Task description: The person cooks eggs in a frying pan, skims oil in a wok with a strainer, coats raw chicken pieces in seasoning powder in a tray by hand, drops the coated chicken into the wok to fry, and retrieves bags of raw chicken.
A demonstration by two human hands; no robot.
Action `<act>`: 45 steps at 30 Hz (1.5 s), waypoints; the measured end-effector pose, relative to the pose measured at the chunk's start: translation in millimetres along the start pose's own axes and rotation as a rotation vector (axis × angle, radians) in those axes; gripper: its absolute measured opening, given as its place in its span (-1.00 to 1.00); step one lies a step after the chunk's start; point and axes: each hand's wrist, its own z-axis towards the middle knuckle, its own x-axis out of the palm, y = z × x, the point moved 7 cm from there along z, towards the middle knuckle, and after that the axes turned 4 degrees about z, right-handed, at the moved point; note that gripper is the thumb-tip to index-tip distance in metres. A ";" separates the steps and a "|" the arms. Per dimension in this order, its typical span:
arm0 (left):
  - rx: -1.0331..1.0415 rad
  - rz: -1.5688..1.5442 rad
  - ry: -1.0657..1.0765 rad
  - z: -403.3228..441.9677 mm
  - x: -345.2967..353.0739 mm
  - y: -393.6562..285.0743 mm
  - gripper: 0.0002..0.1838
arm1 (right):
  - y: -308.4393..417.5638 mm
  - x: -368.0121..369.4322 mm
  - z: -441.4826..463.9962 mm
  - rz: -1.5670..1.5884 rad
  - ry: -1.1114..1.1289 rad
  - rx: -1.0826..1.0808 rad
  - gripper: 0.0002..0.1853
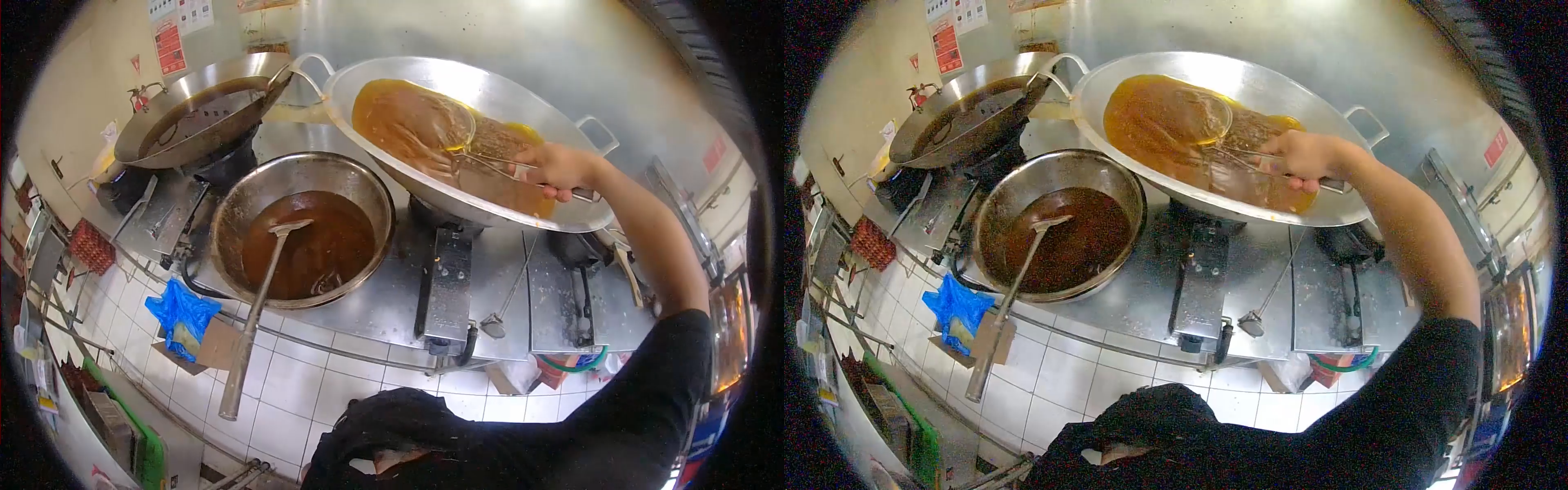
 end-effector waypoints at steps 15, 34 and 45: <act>-0.032 -0.303 0.004 44.3 -93.4 -13.1 -0.59 | 42.2 54.5 -98.5 0.720 0.028 0.084 -0.63; 0.398 0.266 0.312 161.2 -76.3 -91.4 -0.69 | 156.2 161.2 -117.4 -0.057 -0.298 -0.447 -0.74; 0.263 0.096 0.294 143.9 -82.1 -65.7 -0.68 | 74.4 221.8 -76.7 -0.394 -0.377 -0.049 -0.69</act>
